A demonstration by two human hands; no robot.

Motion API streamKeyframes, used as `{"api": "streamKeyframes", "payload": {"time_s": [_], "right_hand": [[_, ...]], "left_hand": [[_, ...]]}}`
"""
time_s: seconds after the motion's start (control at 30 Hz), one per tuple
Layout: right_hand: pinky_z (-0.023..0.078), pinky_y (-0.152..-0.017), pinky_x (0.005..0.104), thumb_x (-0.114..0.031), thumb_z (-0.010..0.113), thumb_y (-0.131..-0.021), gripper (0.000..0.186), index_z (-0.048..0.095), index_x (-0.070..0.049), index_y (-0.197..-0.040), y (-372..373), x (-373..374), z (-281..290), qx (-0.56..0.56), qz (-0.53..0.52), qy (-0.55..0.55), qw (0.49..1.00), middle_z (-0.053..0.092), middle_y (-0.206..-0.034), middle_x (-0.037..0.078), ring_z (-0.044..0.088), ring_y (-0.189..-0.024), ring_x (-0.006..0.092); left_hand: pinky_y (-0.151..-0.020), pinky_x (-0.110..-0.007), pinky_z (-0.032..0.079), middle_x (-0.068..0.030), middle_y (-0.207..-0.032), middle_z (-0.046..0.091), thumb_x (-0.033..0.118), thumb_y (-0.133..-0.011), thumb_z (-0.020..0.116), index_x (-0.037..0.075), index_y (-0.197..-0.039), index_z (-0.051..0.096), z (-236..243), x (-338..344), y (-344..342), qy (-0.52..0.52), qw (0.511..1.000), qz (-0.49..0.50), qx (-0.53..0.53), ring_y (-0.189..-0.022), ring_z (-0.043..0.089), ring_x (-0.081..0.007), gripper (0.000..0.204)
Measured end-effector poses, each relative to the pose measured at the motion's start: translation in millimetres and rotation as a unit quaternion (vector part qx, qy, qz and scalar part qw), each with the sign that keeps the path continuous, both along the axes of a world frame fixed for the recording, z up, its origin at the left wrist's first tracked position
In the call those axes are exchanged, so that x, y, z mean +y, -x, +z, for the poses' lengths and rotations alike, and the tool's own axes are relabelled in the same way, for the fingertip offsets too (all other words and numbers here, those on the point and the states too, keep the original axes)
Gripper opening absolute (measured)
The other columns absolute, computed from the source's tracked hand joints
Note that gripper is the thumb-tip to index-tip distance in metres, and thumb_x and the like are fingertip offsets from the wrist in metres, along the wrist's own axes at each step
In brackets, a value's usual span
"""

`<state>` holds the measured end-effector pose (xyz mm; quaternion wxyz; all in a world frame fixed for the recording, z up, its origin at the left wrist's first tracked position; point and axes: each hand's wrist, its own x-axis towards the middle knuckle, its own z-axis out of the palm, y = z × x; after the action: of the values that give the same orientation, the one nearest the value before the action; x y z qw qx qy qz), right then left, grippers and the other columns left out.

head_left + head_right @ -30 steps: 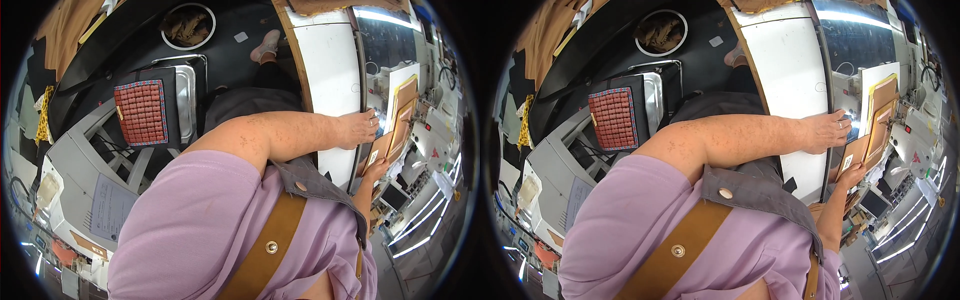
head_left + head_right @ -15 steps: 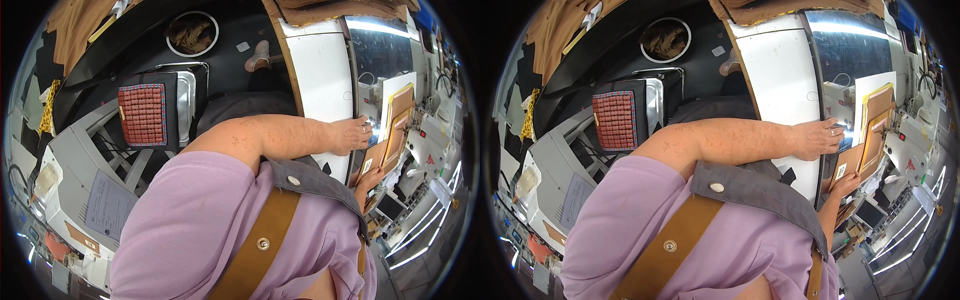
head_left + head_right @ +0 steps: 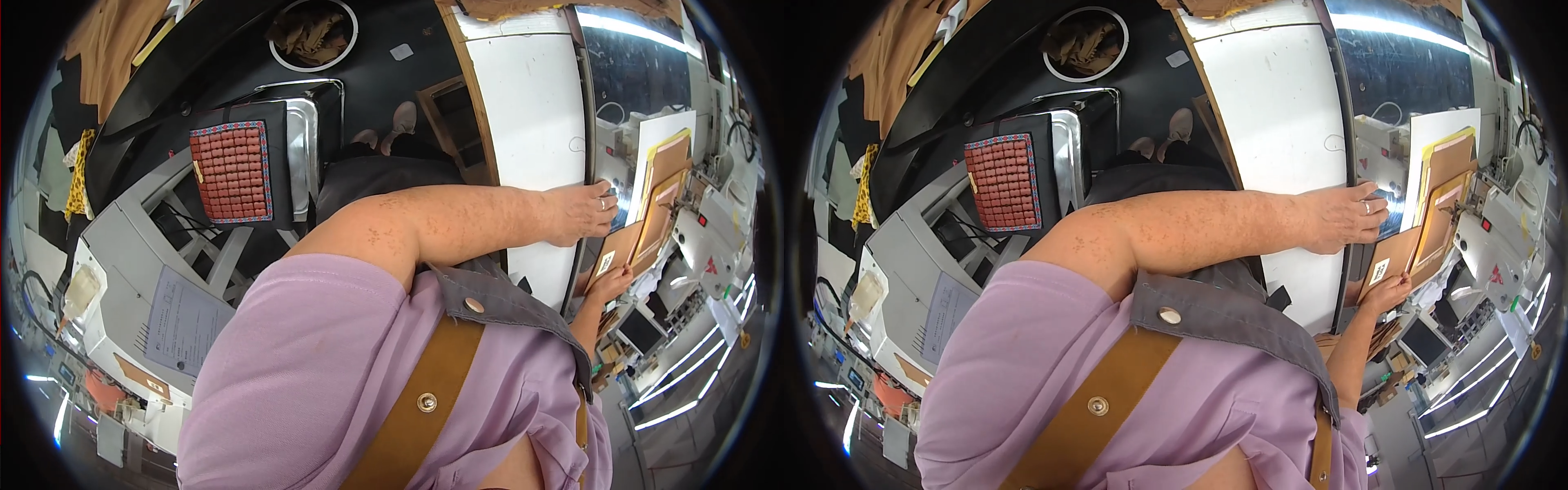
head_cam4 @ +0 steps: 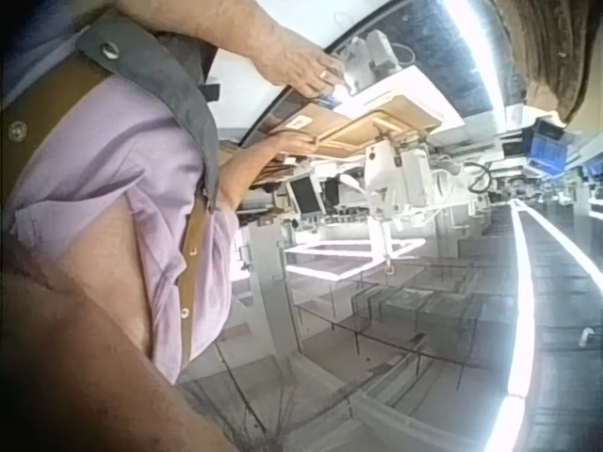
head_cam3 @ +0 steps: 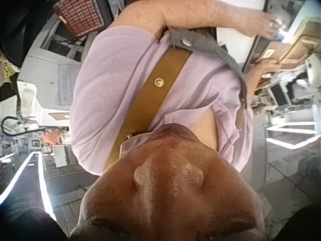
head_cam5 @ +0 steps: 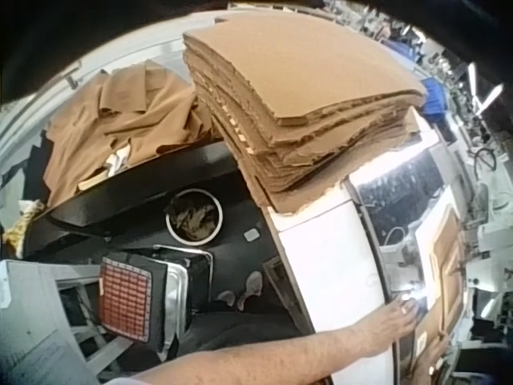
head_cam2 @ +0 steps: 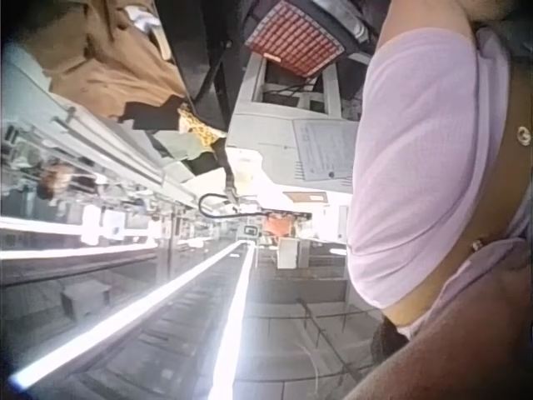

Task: The recorder is using an industrial sewing machine to stitch leather or fabric panels into specific shapes.

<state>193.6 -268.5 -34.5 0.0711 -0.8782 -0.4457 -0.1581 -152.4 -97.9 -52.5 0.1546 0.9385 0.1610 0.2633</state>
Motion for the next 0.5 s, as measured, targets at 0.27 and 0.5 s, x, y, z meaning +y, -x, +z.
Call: {"api": "streamKeyframes", "payload": {"time_s": [0.27, 0.5], "right_hand": [[0.043, -0.1, 0.0491, -0.02, 0.051, -0.099, 0.032, 0.062, 0.004, -0.116, 2, 1, -5, 0.006, -0.019, -0.037, 0.999, 0.065, -0.115, 0.025, 0.058, -0.112, 0.0425], [0.045, -0.098, 0.0482, -0.02, 0.059, -0.098, 0.024, 0.065, -0.002, -0.113, -2, -7, -14, -0.013, 0.031, -0.086, 0.996, 0.066, -0.116, 0.019, 0.061, -0.111, 0.0385]], "left_hand": [[-0.119, -0.049, 0.023, -0.0105, -0.14, 0.057, 0.026, -0.087, 0.065, 0.01, -0.124, 0.064, 5, 4, 0, 0.013, 1.0, -0.015, 0.007, -0.142, 0.043, -0.0217, 0.041], [-0.122, -0.053, 0.021, -0.0139, -0.155, 0.045, 0.033, -0.089, 0.07, 0.007, -0.138, 0.055, 16, 8, -7, 0.07, 0.995, -0.063, 0.034, -0.149, 0.035, -0.0265, 0.057]]}}
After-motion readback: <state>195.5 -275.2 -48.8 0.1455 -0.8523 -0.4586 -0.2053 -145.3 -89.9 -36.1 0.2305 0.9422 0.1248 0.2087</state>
